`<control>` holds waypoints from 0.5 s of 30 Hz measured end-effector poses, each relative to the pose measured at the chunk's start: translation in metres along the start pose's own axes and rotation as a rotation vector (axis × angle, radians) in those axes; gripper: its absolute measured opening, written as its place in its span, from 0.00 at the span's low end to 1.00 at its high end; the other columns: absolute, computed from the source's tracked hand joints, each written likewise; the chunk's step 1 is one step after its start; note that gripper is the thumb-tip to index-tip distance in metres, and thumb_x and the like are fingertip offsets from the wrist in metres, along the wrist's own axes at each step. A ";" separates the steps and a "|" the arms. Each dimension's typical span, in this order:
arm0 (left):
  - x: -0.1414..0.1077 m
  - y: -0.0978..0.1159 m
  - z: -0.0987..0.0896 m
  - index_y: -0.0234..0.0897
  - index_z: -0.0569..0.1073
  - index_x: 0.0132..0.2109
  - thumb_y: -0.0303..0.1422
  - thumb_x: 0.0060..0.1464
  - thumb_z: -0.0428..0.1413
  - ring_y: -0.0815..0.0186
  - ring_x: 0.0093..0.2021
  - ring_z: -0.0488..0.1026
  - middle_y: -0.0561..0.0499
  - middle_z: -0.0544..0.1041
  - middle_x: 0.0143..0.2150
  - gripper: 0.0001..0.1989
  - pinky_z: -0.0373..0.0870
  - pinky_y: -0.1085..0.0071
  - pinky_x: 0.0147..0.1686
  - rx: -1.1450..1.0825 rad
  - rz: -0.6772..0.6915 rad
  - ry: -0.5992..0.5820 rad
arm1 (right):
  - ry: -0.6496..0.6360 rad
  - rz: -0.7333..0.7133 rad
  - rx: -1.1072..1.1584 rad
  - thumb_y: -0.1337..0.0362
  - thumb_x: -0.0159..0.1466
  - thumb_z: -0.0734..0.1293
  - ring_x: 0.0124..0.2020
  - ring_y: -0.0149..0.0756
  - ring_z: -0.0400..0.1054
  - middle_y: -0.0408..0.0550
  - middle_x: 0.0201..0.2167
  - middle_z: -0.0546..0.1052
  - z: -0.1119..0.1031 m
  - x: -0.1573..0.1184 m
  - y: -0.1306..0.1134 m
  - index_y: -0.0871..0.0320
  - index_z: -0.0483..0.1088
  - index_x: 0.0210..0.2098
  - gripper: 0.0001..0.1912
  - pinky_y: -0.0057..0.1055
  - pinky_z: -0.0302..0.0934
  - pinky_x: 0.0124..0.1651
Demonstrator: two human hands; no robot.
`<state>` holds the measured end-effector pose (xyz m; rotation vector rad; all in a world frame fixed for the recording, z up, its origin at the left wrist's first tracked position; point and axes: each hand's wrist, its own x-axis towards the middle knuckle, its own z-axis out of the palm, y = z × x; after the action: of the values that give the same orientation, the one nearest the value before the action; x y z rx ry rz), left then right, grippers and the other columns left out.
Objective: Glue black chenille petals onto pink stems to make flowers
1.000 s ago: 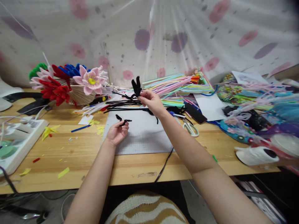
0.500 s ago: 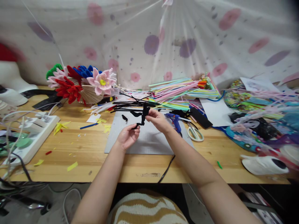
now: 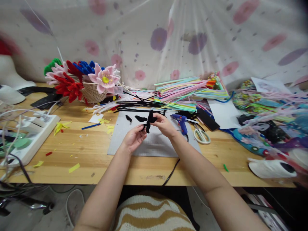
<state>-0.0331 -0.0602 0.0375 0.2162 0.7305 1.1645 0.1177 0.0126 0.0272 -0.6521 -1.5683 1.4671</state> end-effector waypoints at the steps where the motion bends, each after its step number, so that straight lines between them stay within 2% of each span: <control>1: 0.000 0.000 0.001 0.31 0.70 0.34 0.21 0.51 0.49 0.73 0.23 0.72 0.51 0.73 0.25 0.06 0.70 0.79 0.22 0.000 0.005 0.003 | -0.008 -0.004 0.005 0.60 0.49 0.71 0.34 0.29 0.62 0.42 0.31 0.69 0.000 0.000 0.000 0.56 0.68 0.28 0.10 0.29 0.57 0.40; 6: -0.002 0.003 0.006 0.30 0.71 0.31 0.22 0.51 0.50 0.72 0.23 0.72 0.50 0.74 0.24 0.05 0.72 0.76 0.26 -0.017 0.001 0.023 | -0.019 -0.034 0.031 0.62 0.48 0.72 0.34 0.29 0.62 0.41 0.31 0.69 -0.001 0.001 -0.002 0.56 0.68 0.27 0.09 0.28 0.57 0.41; 15: -0.005 0.003 0.009 0.30 0.71 0.30 0.23 0.53 0.49 0.71 0.24 0.73 0.49 0.75 0.24 0.07 0.73 0.75 0.29 -0.026 -0.001 -0.009 | -0.053 -0.044 -0.005 0.61 0.49 0.72 0.35 0.29 0.62 0.41 0.29 0.68 0.003 0.002 -0.008 0.56 0.67 0.26 0.10 0.28 0.57 0.41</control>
<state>-0.0311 -0.0615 0.0476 0.1998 0.7070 1.1704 0.1153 0.0117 0.0354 -0.5829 -1.6176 1.4590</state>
